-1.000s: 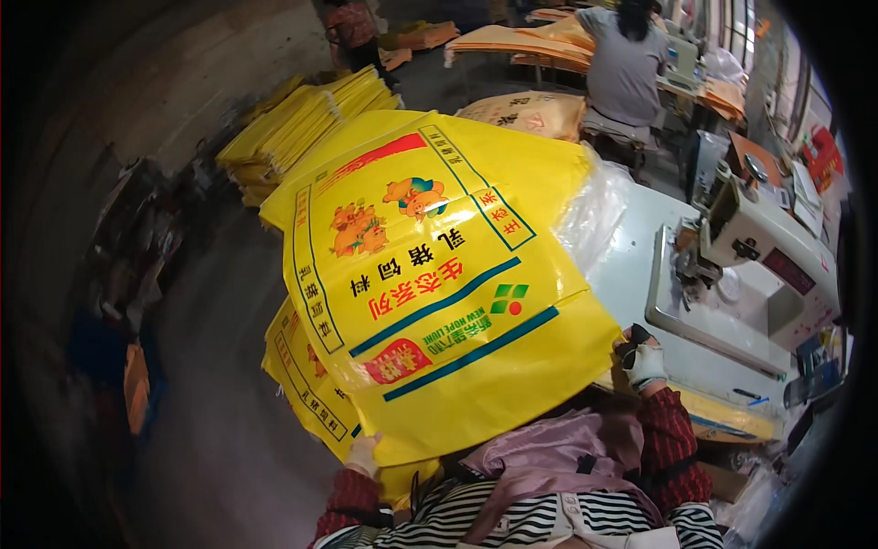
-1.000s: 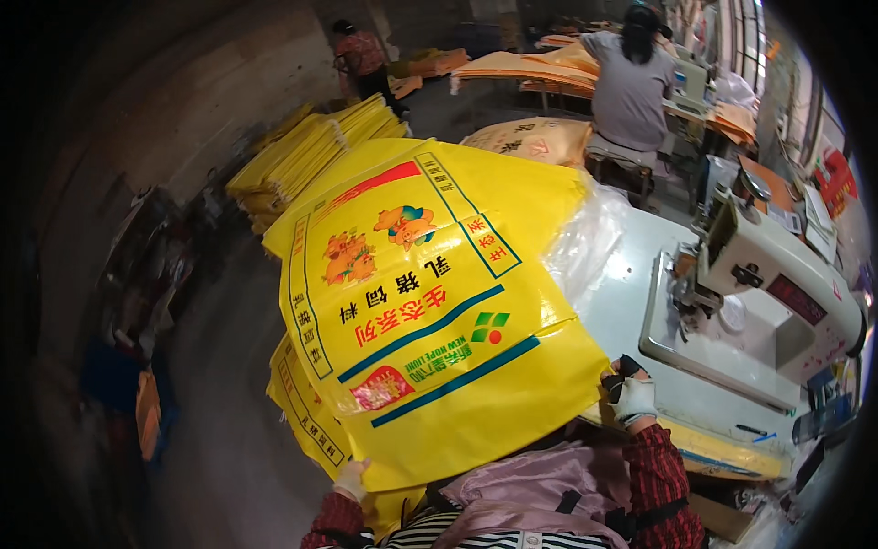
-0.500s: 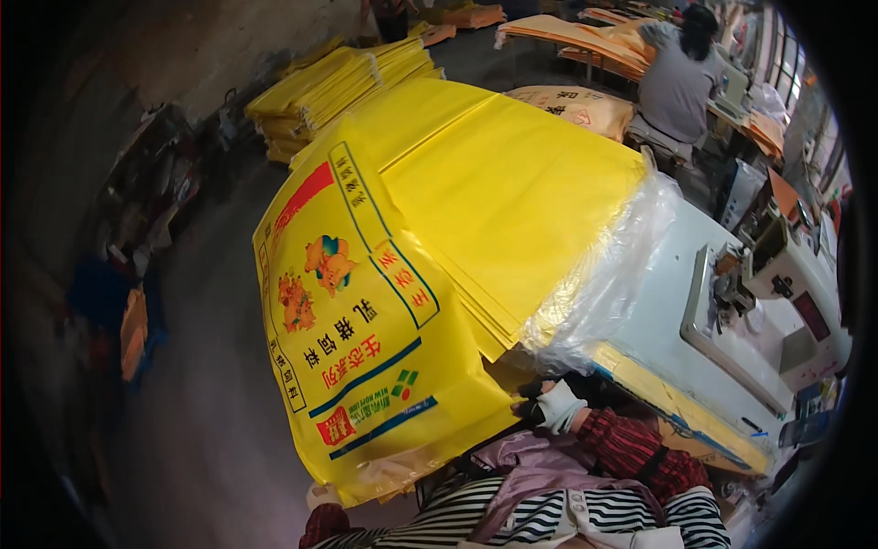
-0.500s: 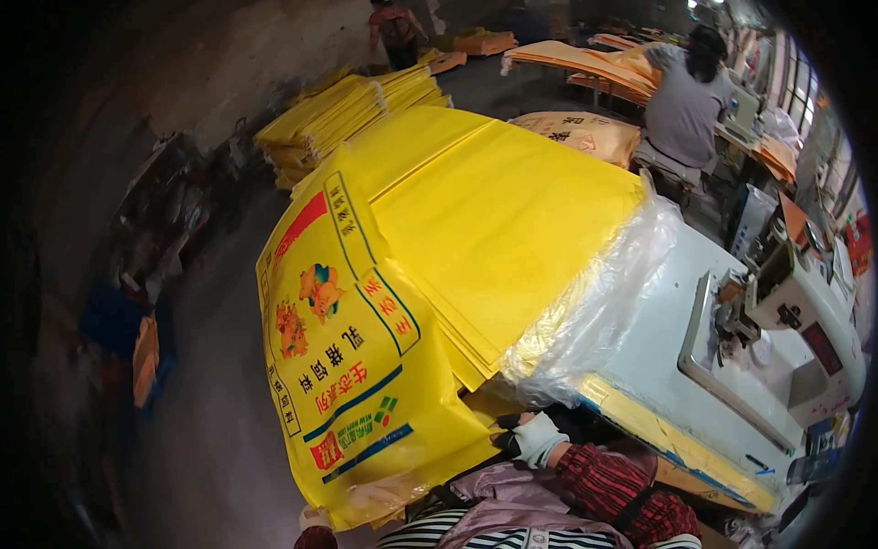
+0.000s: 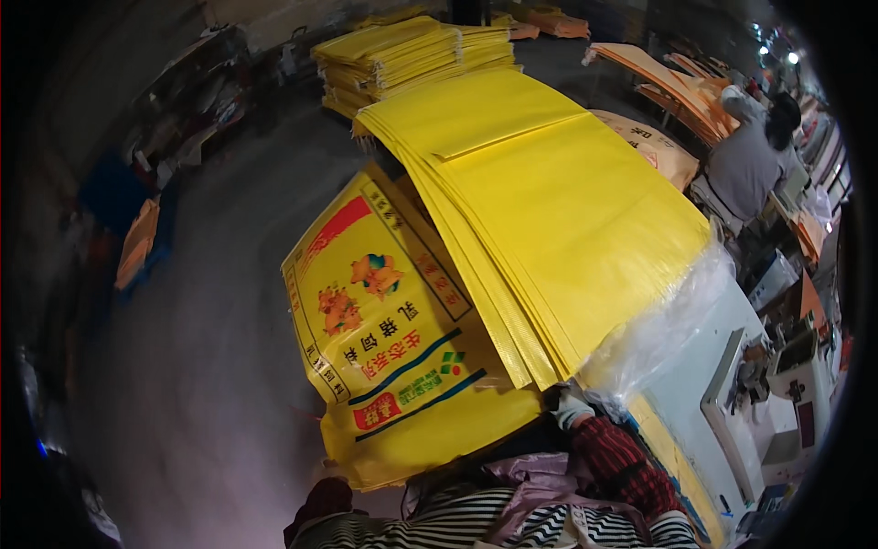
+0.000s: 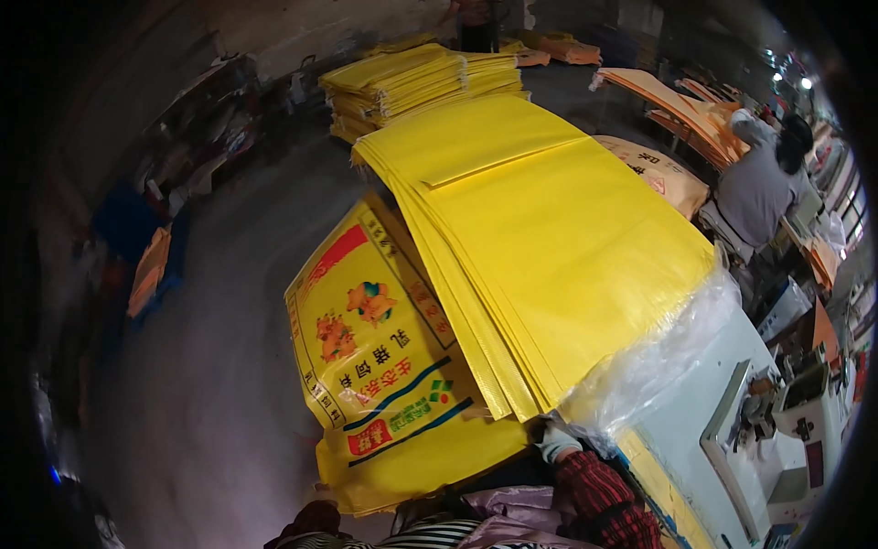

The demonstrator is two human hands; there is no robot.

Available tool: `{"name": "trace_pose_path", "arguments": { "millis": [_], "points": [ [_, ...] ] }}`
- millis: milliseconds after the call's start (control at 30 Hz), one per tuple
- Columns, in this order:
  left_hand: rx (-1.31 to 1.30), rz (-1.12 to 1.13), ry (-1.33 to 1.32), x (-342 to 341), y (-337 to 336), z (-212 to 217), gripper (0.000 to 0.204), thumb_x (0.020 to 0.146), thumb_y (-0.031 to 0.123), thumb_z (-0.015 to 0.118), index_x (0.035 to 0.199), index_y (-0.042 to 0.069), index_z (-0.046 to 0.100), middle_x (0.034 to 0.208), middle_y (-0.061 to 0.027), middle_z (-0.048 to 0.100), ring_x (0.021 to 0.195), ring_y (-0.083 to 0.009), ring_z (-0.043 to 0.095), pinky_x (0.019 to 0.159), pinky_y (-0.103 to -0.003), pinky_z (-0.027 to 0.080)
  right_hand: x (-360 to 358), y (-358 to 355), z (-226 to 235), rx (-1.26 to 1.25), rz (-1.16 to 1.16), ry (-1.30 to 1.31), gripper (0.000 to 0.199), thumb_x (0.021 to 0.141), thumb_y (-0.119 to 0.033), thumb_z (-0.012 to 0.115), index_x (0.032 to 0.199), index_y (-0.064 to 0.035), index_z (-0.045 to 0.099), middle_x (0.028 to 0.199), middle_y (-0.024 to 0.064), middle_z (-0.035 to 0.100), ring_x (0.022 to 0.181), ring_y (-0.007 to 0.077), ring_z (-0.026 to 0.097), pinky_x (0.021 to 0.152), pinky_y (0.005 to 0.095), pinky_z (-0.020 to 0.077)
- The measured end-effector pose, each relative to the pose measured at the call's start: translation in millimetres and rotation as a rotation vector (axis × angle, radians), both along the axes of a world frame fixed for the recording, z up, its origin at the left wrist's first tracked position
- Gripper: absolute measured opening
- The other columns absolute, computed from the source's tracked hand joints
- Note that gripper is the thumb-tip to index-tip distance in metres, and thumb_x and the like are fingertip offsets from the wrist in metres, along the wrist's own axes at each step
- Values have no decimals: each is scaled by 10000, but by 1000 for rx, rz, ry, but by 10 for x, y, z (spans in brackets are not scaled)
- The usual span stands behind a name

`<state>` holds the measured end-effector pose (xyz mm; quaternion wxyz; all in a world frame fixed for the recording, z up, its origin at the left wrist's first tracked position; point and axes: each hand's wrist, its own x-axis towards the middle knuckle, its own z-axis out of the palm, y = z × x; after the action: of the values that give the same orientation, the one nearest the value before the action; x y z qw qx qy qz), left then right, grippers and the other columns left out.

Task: The recorder is folding and preparing yellow plastic woven bags at a sewing station.

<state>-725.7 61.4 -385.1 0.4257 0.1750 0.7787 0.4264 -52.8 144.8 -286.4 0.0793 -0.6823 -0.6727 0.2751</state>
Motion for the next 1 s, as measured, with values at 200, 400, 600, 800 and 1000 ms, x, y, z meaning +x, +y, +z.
{"name": "trace_pose_path", "arguments": {
  "millis": [200, 400, 600, 800, 1000],
  "points": [
    [-170, -295, 434, 761, 581, 158, 193, 864, 203, 514, 854, 38, 614, 744, -61, 575, 677, -258, 549, 644, -388, 477, 72, -362, 805, -174, -266, -398, 359, 775, -403, 590, 968, -110, 662, 871, 151, 662, 793, 329, 630, 706, 409, 490],
    [-22, -393, 712, 478, 625, -147, 324, 828, 361, 543, 928, 66, 632, 879, -217, 636, 866, -412, 601, 726, -452, 494, 143, -293, 225, -208, -276, -346, 254, 864, -327, 502, 953, -147, 657, 882, 120, 673, 769, 299, 649, 682, 398, 505],
    [-312, -579, 762, 314, 284, -310, 391, 796, 402, 573, 1006, 77, 627, 1039, -178, 625, 963, -354, 602, 826, -477, 460, 74, 1, 309, -114, -219, -171, 245, 893, -247, 442, 978, -154, 652, 914, 106, 672, 799, 292, 643, 709, 400, 502],
    [548, -750, 920, 2353, 1749, 1559, 442, 785, 245, 638, 1129, -18, 551, 1091, -214, 564, 1015, -353, 536, 880, -475, 423, 286, -360, 428, -63, -309, -149, 251, 895, -212, 423, 987, -153, 649, 931, 103, 669, 823, 287, 639, 727, 402, 497],
    [1027, -1093, 572, 4529, 2818, 3645, 224, 858, 92, 537, 1045, -32, 530, 968, -189, 565, 934, -362, 516, 827, -410, 411, 170, -520, 1146, -298, -128, -201, 286, 843, -205, 483, 1075, -139, 638, 1025, 172, 629, 949, 323, 602, 846, 414, 463]
  ]
}}
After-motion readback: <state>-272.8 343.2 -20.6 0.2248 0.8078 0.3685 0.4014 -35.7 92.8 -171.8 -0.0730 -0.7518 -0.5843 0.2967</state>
